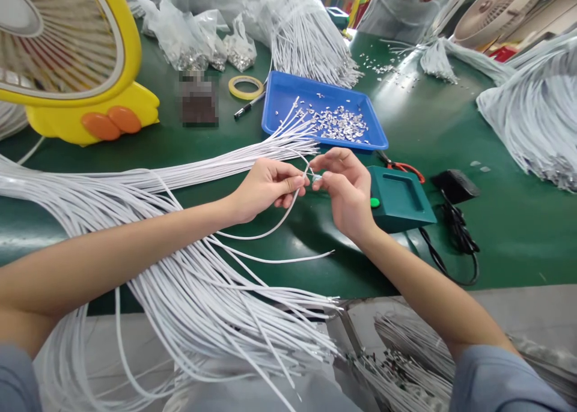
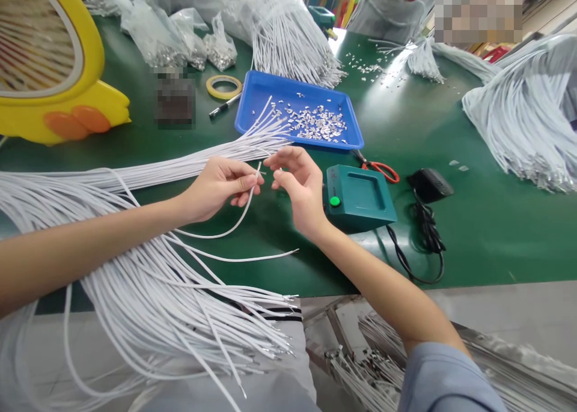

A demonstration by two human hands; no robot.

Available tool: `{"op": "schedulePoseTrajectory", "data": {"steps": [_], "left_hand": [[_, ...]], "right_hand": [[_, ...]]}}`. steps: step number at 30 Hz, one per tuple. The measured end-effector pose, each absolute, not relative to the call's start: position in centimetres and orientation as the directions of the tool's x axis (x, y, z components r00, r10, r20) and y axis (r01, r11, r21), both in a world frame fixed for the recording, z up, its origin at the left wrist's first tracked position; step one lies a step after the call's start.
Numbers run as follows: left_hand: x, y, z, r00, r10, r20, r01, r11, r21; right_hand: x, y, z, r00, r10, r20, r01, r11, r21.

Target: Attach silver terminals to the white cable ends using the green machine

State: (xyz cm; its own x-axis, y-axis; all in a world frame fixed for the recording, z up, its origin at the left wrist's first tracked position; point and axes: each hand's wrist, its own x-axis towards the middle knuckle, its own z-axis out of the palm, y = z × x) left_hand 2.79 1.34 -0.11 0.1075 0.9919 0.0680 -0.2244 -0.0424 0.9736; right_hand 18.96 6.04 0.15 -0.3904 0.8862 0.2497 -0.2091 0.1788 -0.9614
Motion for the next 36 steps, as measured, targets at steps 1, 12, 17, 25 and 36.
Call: {"op": "schedulePoseTrajectory", "data": {"steps": [1,12,17,25,36], "left_hand": [[2.8,1.3,-0.1,0.11,0.992,0.061,-0.23,-0.034,0.973],[2.8,1.3,0.0,0.098,0.995,0.033,-0.23,-0.01,0.973],[2.7,1.3,-0.1,0.081,0.996,0.046,-0.223,-0.027,0.974],[2.9,1.2,0.1,0.096,0.992,0.077,-0.159,-0.061,0.985],[2.8,1.3,-0.1,0.113,0.991,0.074,-0.162,-0.055,0.985]], "right_hand": [[19.0,6.0,0.1,-0.383,0.88,0.282,-0.199,0.22,-0.955],[19.0,5.6,-0.1,-0.339,0.837,0.43,-0.122,0.413,-0.902],[19.0,5.8,-0.2,-0.307,0.834,0.459,-0.167,0.428,-0.888],[19.0,6.3,-0.4,-0.385,0.87,0.309,-0.16,0.266,-0.951],[19.0,6.7,-0.1,-0.439,0.855,0.276,-0.159,0.228,-0.961]]}}
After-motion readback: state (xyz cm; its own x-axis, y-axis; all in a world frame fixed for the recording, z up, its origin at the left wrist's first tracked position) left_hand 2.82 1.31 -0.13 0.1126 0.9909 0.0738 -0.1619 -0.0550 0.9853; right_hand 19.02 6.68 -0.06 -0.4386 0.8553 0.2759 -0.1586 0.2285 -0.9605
